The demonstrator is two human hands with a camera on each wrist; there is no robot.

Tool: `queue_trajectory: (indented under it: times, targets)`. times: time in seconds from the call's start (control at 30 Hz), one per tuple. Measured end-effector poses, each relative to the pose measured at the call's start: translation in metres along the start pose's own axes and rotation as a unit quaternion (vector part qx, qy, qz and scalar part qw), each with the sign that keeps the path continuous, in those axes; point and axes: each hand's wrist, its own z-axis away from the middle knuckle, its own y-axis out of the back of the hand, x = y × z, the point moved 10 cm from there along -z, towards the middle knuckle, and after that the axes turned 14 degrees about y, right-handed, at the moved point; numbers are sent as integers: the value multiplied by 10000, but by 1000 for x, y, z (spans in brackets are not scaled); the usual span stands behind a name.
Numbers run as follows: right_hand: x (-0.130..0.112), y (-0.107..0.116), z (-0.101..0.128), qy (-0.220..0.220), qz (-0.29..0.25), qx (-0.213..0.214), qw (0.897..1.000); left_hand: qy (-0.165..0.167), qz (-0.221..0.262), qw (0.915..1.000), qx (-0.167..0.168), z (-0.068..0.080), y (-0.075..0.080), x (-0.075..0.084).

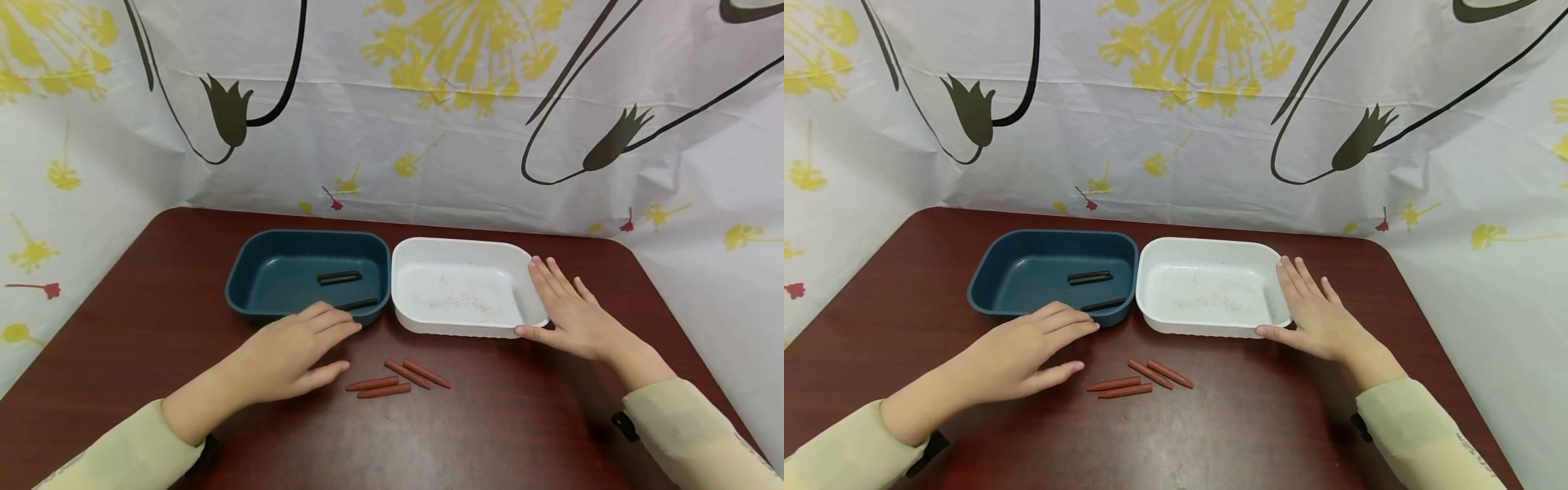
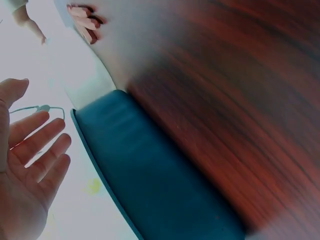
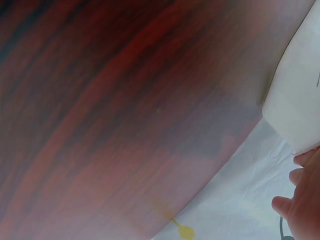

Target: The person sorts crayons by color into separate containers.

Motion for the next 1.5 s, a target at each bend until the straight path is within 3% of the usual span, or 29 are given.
queue_trajectory:
  times: [0.4,0.77,1.03,1.5]
  targets:
    - [0,0,0,-10,-53,14,10000,-179,101,9978,-637,-4,-21,21]
    - [1,0,0,-5,-36,1,10000,39,137,9911,-1327,-12,-45,27]
    - [0,1,0,21,-26,26,10000,438,22,9856,-1630,-19,-56,22]
    - [0,1,0,8,7,4,10000,540,196,9770,-2054,-22,-73,21]
